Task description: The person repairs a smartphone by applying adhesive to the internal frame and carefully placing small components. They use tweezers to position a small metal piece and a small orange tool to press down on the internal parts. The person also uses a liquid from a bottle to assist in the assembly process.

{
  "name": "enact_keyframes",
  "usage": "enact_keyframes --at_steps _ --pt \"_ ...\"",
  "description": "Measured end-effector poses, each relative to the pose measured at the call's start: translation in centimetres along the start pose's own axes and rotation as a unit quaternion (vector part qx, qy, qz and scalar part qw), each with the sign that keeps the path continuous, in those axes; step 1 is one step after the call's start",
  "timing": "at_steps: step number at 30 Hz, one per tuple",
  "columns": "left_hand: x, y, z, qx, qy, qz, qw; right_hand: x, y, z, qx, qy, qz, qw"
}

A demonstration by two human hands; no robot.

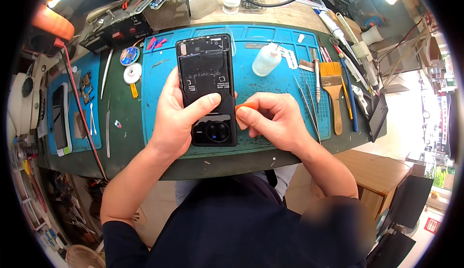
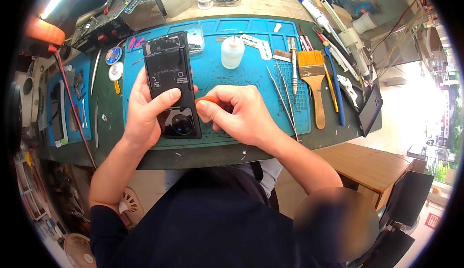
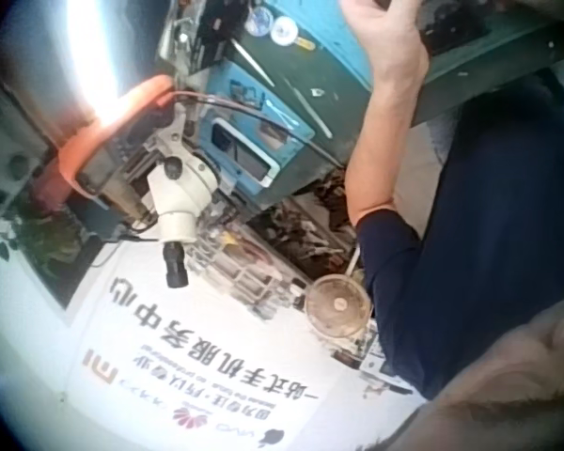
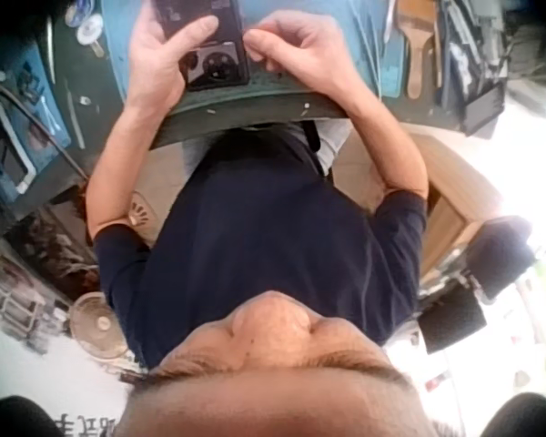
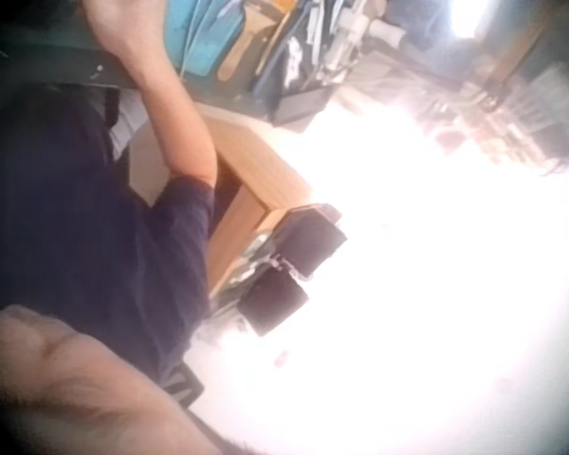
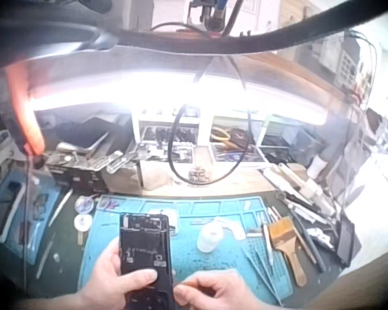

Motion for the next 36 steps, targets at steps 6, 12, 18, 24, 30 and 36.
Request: enact_keyframes --at_steps 6,12,18,24,30,36 --pt "-0.23 -0.03 0.35 -0.011 0.013 0.021 1.000 0.08 -0.22 -0.15 -0.013 -0.014 0.000 1.000" --pt "-0.37 0.02 0.29 -0.021 0.021 0.022 0.999 0.17 -0.03 -0.11 -0.007 -0.019 -0.003 1.000" --pt "-0.38 0.14 0.36 -0.023 0.024 0.027 0.999 0.05 0.06 -0.05 -0.016 -0.022 0.002 1.000" --pt "-0.47 0.07 0.37 -0.016 0.026 0.037 0.999 -0.01 -0.16 -0.05 -0.029 -0.021 0.003 0.999" --pt "-0.50 -0.04 0.19 -0.015 0.032 0.037 0.999 -0.05 -0.25 -0.03 -0.039 -0.033 -0.001 0.999" --pt "-0.64 0.05 0.15 -0.014 0.041 0.039 0.998 -0.09 -0.26 0.06 -0.042 -0.035 -0.002 0.999"
Point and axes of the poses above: each hand's wrist, its own x-axis towards the middle knuckle, its own z-axis out of the palm, y = z × x, the point moved 5 cm from there along x, towards the middle knuckle, and after that the axes turned 7 degrees about y, right-handed, at the moved point
